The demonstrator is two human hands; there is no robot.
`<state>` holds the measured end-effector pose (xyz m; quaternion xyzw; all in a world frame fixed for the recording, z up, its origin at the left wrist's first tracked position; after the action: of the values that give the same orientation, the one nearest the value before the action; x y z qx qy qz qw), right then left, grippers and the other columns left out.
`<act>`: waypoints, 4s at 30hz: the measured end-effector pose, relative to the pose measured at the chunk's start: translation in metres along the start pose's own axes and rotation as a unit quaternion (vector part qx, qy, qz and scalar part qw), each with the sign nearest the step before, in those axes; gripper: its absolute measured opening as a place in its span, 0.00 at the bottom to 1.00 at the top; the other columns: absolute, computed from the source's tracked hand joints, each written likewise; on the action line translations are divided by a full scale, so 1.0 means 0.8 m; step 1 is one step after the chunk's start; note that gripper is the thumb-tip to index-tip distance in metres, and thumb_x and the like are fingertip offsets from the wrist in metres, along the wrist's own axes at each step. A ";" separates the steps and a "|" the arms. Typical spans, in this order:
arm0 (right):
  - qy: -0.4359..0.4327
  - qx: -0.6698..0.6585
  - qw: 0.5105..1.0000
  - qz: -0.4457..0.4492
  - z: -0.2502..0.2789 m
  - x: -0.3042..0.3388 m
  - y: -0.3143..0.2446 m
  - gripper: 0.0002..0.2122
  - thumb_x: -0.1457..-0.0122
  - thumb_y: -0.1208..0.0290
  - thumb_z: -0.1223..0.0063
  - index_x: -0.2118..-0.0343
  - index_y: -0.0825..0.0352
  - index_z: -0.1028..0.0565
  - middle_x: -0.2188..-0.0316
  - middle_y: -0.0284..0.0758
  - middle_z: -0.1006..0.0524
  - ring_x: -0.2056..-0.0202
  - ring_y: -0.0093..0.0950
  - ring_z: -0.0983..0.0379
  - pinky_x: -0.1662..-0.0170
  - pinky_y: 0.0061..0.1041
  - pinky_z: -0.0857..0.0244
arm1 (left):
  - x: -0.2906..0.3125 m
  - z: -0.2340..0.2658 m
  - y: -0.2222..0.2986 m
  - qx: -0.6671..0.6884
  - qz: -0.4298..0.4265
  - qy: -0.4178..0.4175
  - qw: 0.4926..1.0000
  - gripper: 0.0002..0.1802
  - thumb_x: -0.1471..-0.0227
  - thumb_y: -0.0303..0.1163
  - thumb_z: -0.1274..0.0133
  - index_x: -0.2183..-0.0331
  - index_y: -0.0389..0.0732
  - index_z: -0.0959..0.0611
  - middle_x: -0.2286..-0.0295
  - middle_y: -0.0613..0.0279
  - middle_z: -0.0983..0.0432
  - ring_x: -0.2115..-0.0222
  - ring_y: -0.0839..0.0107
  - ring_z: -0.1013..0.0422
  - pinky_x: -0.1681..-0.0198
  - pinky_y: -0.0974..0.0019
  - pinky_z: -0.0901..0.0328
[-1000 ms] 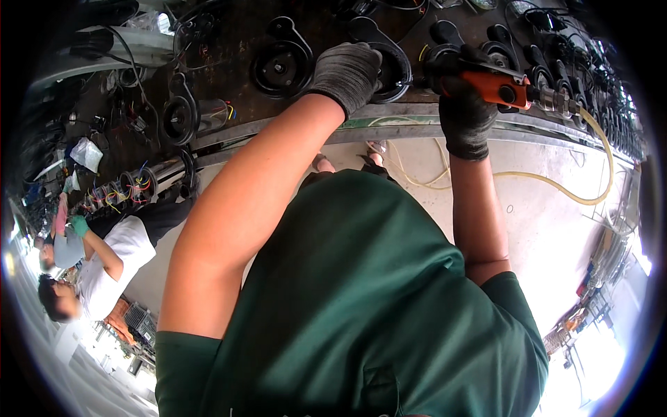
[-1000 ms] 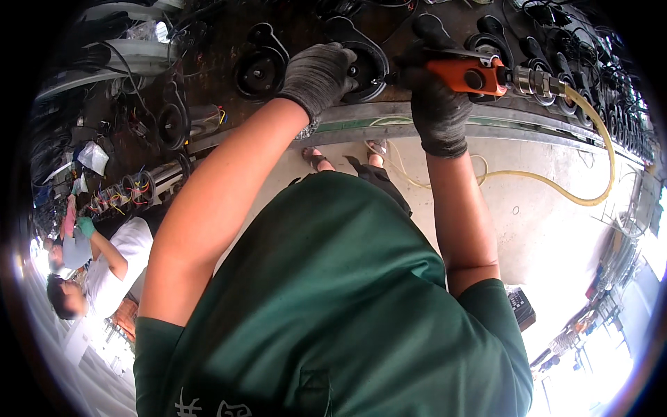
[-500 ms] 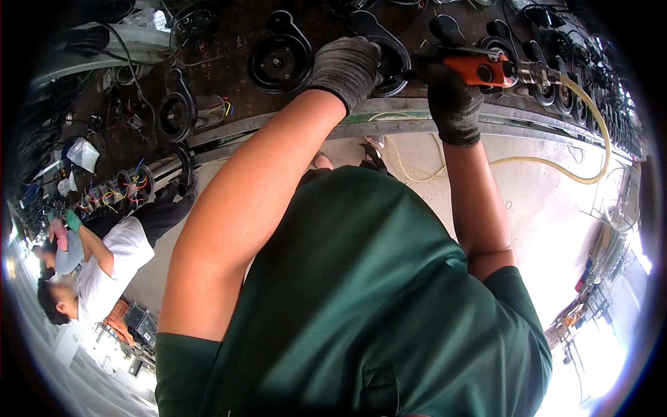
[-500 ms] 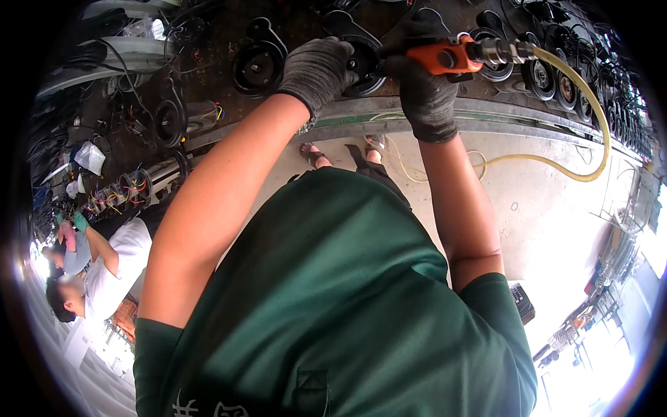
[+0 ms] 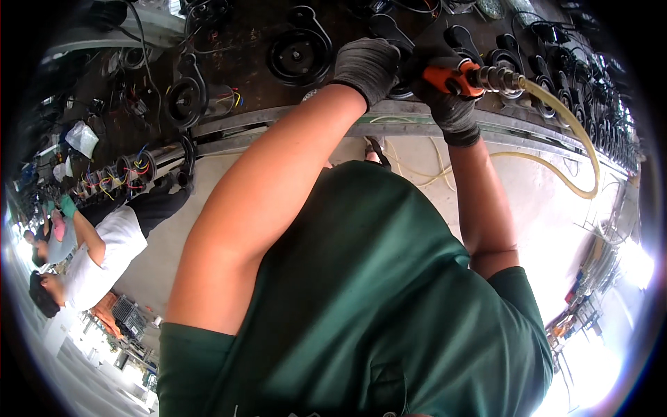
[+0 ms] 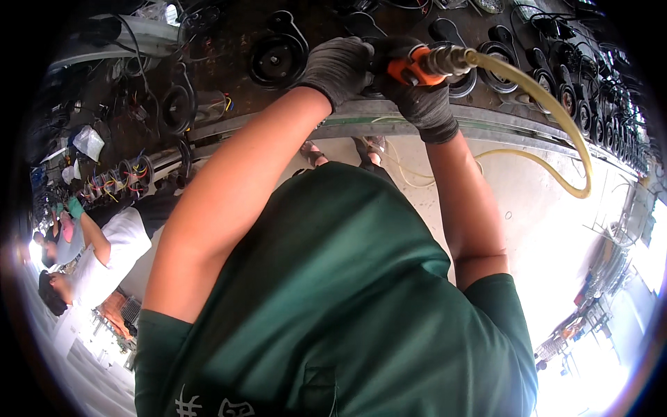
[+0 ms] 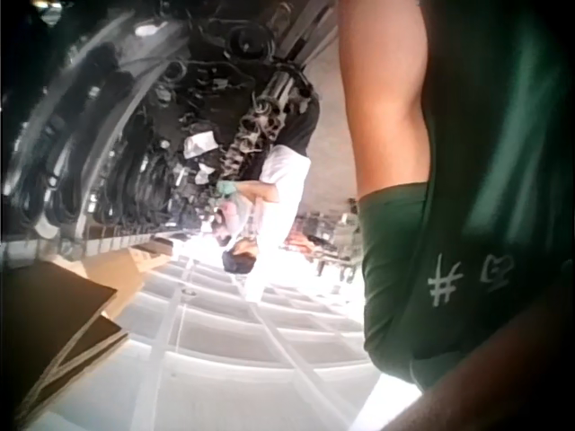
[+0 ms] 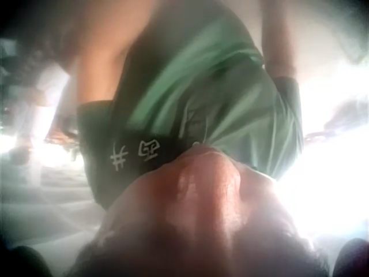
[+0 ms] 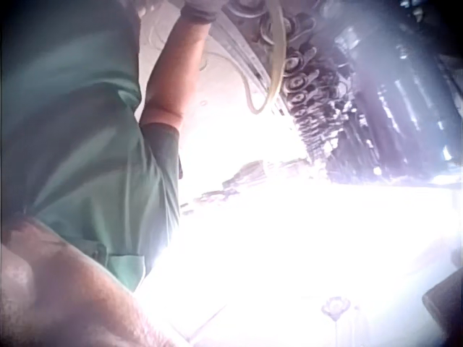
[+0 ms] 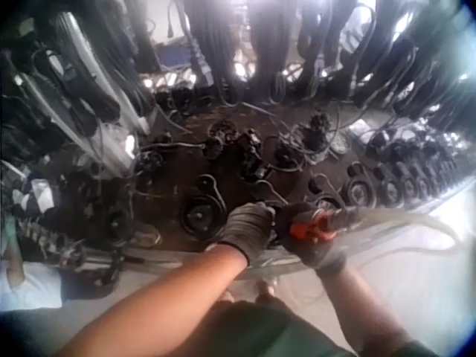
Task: The person assembles pump components by picking screws from a dish, inserting them into pump housings, and driving them in with a pneumatic screwdriver.
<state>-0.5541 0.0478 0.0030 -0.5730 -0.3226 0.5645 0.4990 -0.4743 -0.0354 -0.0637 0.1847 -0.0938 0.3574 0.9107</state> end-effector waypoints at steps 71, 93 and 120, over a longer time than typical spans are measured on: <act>0.244 -0.541 0.795 -0.127 0.074 0.017 -0.008 0.24 0.54 0.72 0.43 0.50 0.62 0.29 0.66 0.31 0.26 0.58 0.33 0.29 0.53 0.39 0.32 | 0.112 0.010 0.016 0.727 0.070 0.008 0.683 0.13 0.44 0.29 0.42 0.57 0.35 0.18 0.65 0.59 0.19 0.64 0.71 0.23 0.58 0.66 0.28; 0.191 -0.102 0.975 -0.044 0.097 -0.007 0.037 0.27 0.46 0.76 0.46 0.41 0.66 0.34 0.57 0.39 0.23 0.53 0.37 0.25 0.48 0.39 0.30 | -0.016 -0.015 -0.065 0.282 0.166 -0.028 0.945 0.23 0.50 0.41 0.40 0.56 0.35 0.18 0.64 0.45 0.19 0.60 0.54 0.22 0.53 0.58 0.29; -0.143 0.146 0.974 0.101 0.015 -0.077 0.039 0.19 0.55 0.71 0.28 0.57 0.63 0.20 0.61 0.36 0.20 0.59 0.34 0.22 0.53 0.29 0.27 | -0.027 -0.008 -0.067 0.216 0.119 0.013 0.969 0.23 0.52 0.40 0.37 0.59 0.33 0.17 0.66 0.43 0.18 0.61 0.52 0.21 0.55 0.58 0.29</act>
<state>-0.5810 -0.0167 -0.0046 -0.4370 -0.2450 0.7289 0.4666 -0.4531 -0.0824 -0.0905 0.3597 -0.0241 0.4776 0.8012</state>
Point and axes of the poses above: each hand's wrist, its own x-axis away from the middle knuckle, its own z-axis out of the back of the hand, y = z × x, the point moved 9 cm from there along -x, towards the middle knuckle
